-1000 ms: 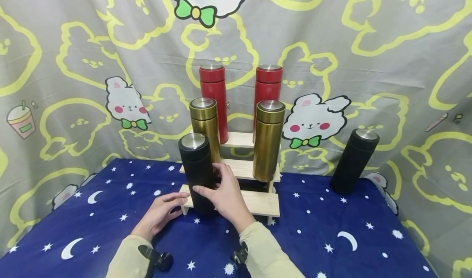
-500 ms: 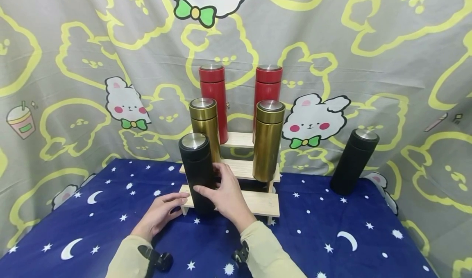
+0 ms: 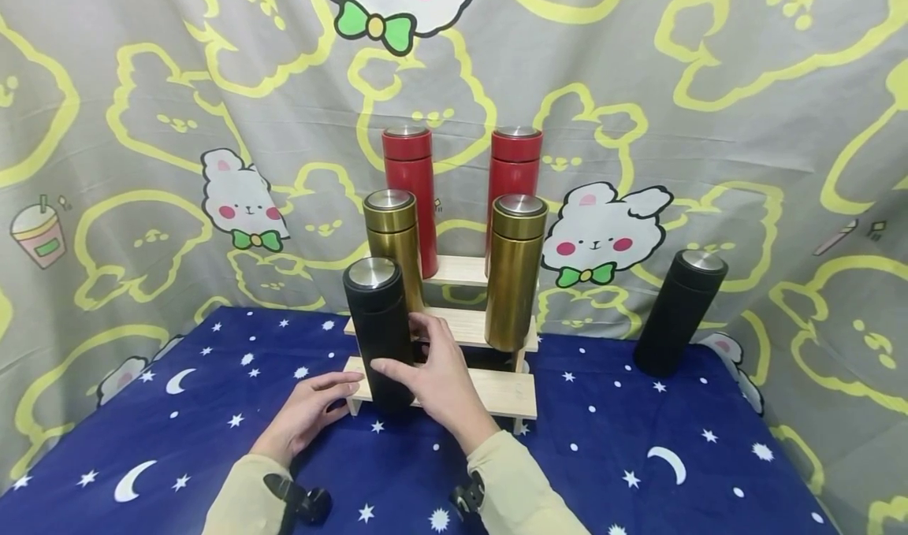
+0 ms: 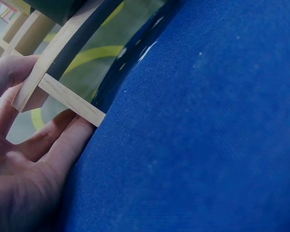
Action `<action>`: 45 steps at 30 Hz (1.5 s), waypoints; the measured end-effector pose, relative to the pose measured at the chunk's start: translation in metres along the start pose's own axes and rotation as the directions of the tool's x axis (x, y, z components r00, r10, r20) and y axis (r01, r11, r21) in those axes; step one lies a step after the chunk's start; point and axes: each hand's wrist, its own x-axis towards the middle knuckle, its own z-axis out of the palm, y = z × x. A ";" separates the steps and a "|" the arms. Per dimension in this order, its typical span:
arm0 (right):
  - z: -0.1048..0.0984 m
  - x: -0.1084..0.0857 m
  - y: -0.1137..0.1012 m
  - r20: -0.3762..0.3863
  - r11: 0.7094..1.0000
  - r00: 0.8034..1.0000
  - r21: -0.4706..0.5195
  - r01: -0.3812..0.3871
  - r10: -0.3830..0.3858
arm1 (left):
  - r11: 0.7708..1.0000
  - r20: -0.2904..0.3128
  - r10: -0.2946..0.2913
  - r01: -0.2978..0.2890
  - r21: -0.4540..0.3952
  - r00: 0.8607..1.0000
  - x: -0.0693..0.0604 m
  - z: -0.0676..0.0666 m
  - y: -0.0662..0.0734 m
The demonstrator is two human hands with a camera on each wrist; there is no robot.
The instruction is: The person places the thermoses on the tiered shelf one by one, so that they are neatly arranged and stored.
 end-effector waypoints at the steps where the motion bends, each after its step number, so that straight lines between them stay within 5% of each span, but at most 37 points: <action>1: -0.001 -0.001 -0.001 -0.009 1.000 1.000 -0.002 0.005 -0.005 | 1.000 0.000 0.000 0.000 -0.004 1.000 0.000 0.000 0.000; 35: -0.093 -0.051 0.016 -0.027 0.997 0.998 -0.048 0.060 -0.061 | 1.000 0.010 -0.003 0.003 -0.010 1.000 -0.001 0.000 0.000; 45: -0.126 -0.066 0.016 -0.076 0.990 0.995 -0.133 0.055 -0.065 | 1.000 0.014 0.005 -0.005 -0.008 1.000 -0.002 -0.001 0.002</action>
